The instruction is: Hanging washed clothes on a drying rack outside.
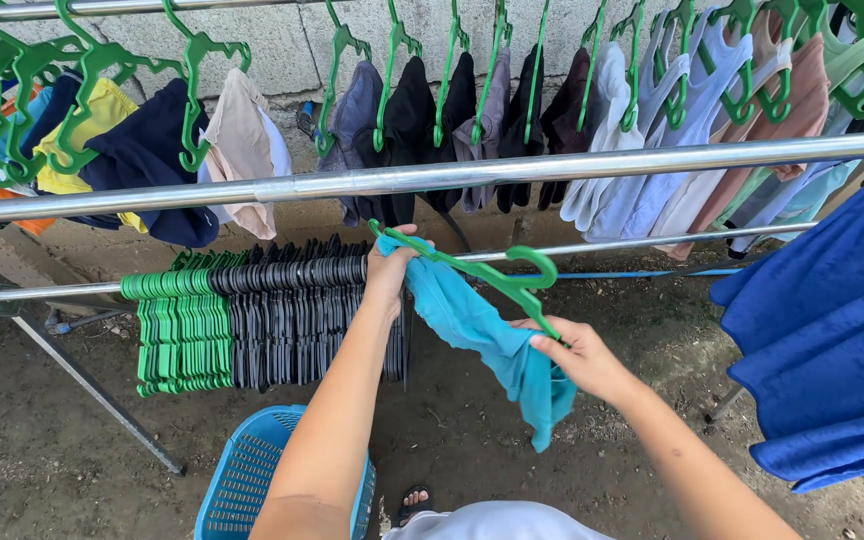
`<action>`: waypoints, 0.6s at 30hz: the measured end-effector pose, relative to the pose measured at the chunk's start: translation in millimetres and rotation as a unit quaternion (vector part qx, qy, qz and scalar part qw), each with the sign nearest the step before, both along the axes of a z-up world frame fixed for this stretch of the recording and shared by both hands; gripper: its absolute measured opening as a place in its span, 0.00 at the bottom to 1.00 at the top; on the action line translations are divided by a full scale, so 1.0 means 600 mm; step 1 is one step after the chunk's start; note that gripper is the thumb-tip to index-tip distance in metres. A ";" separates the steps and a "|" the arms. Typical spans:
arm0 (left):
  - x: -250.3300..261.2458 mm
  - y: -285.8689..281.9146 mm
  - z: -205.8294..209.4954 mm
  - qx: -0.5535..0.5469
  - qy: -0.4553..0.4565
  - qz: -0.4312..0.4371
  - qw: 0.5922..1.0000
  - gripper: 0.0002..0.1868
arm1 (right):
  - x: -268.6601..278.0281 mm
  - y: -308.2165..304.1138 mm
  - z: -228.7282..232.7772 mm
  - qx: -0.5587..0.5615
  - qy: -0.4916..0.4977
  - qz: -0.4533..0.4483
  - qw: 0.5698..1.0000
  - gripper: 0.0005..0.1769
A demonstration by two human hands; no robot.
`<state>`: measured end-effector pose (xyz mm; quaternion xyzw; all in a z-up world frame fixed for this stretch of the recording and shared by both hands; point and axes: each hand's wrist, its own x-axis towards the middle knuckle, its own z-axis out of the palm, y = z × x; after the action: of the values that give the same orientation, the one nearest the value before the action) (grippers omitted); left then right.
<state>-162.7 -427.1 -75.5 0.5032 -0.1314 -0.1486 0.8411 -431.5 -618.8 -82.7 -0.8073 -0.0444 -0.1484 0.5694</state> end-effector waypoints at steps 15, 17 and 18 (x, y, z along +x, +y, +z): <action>-0.051 -0.079 -0.072 0.070 -0.118 -0.200 0.970 0.20 | -0.108 -0.089 0.149 0.033 0.052 0.118 0.991 0.21; -0.071 -0.115 -0.110 0.052 -0.088 -0.203 0.974 0.20 | -0.119 -0.077 0.149 0.024 0.059 0.100 0.993 0.20; -0.080 -0.137 -0.126 0.032 -0.061 -0.201 0.977 0.19 | -0.123 -0.075 0.151 0.012 0.065 0.086 0.994 0.19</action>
<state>-210.7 -509.4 -151.4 0.5012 -0.2760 -0.2884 0.7678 -505.1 -663.6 7.9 -0.8016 -0.0749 -0.0465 0.5913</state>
